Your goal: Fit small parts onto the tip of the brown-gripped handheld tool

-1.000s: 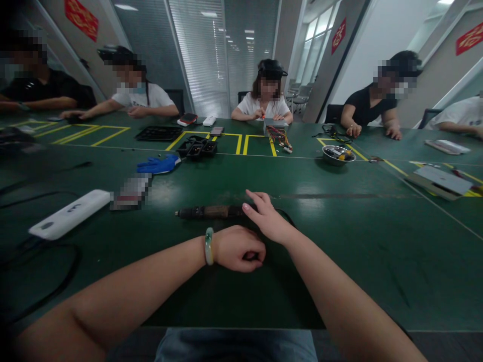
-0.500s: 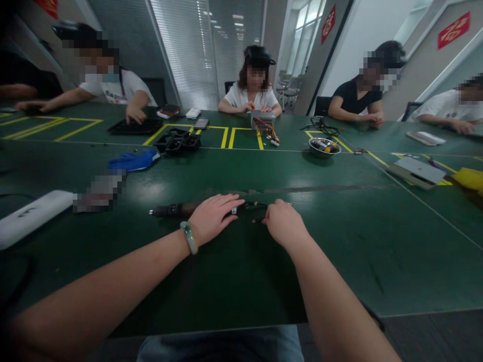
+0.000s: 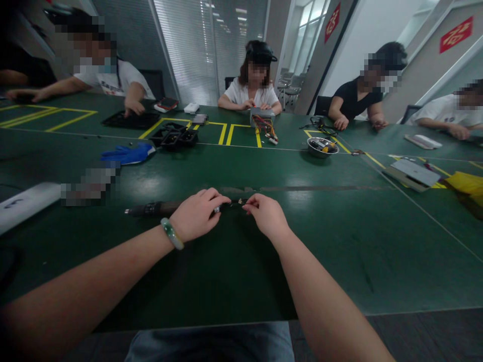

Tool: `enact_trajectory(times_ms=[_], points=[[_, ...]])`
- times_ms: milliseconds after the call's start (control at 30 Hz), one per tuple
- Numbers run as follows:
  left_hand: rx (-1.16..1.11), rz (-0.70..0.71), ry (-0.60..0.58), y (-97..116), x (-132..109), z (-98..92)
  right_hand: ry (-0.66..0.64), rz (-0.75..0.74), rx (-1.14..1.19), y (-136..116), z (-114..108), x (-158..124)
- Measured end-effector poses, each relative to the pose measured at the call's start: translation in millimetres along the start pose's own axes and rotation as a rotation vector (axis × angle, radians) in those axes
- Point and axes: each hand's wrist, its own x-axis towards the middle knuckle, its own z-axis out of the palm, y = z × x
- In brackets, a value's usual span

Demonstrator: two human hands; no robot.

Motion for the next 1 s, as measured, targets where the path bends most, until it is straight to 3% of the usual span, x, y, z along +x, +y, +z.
enact_trajectory(times_ms=[333,833,1000], points=[[0.053,-0.016,0.060,8,1,6.3,0.080,-0.120,-0.167,-1,11,0],[-0.060,0.027,0.059,-2,2,6.1,-0.006,-0.154,-0.078,-5,12,-1],[-0.053,0.019,0.052,0,2,4.4,0.035,-0.196,-0.151,-8,14,-2]])
